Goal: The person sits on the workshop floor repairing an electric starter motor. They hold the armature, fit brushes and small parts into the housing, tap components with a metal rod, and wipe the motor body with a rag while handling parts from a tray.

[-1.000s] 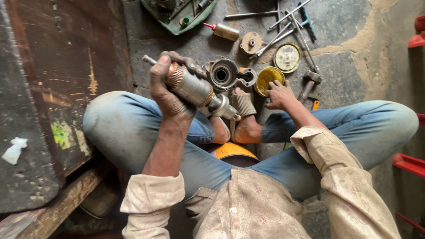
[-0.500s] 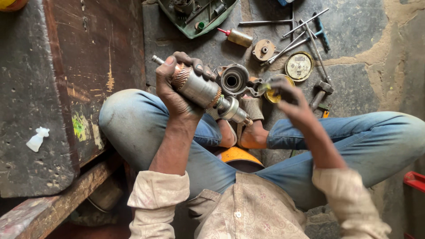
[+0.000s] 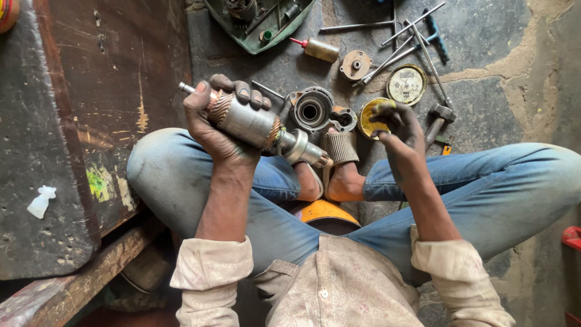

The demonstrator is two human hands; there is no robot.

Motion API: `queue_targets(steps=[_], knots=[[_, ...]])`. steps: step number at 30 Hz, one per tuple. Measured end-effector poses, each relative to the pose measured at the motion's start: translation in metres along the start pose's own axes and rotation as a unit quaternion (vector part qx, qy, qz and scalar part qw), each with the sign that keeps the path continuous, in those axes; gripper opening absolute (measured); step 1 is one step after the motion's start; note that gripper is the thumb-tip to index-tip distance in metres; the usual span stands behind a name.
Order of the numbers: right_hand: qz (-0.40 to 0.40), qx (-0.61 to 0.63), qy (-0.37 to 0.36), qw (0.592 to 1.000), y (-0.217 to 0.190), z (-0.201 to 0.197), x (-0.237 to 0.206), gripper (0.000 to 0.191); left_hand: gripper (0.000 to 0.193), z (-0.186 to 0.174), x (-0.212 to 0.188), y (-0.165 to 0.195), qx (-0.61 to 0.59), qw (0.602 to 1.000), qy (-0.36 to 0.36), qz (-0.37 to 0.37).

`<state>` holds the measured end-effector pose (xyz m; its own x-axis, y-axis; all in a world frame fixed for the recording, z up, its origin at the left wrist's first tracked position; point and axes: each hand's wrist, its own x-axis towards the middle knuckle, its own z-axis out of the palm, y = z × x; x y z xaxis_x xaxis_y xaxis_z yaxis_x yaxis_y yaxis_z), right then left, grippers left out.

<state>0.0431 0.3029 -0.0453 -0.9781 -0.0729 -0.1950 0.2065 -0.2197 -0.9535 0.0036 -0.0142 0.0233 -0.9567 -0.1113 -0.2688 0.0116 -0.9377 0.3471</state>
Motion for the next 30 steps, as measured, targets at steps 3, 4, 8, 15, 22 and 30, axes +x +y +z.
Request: queue_targets(steps=[3,4,8,15,22,30], knots=[[0.01,-0.226,0.02,0.974,0.017,-0.001,0.02,0.073,0.028,0.0,0.001,-0.001,0.007,1.0,0.005,-0.009],[-0.02,-0.291,0.014,0.956,0.024,0.0,0.023,0.078,0.028,0.001,0.001,-0.001,0.011,1.0,0.003,-0.008],[-0.127,-0.43,-0.017,0.894,0.049,0.004,0.025,0.099,0.028,0.001,-0.001,-0.003,0.02,1.0,0.008,-0.014],[-0.144,-0.446,0.001,0.883,0.068,0.002,0.025,0.106,0.027,0.002,-0.002,-0.008,0.032,0.999,0.001,-0.02],[-0.116,-0.473,0.054,0.872,0.067,0.004,0.019,0.111,0.026,0.001,-0.001,-0.009,0.037,0.999,0.023,-0.028],[-0.211,-0.459,-0.016,0.863,0.062,-0.005,0.025,0.106,0.027,0.0,-0.002,-0.012,0.067,0.997,0.026,-0.019]])
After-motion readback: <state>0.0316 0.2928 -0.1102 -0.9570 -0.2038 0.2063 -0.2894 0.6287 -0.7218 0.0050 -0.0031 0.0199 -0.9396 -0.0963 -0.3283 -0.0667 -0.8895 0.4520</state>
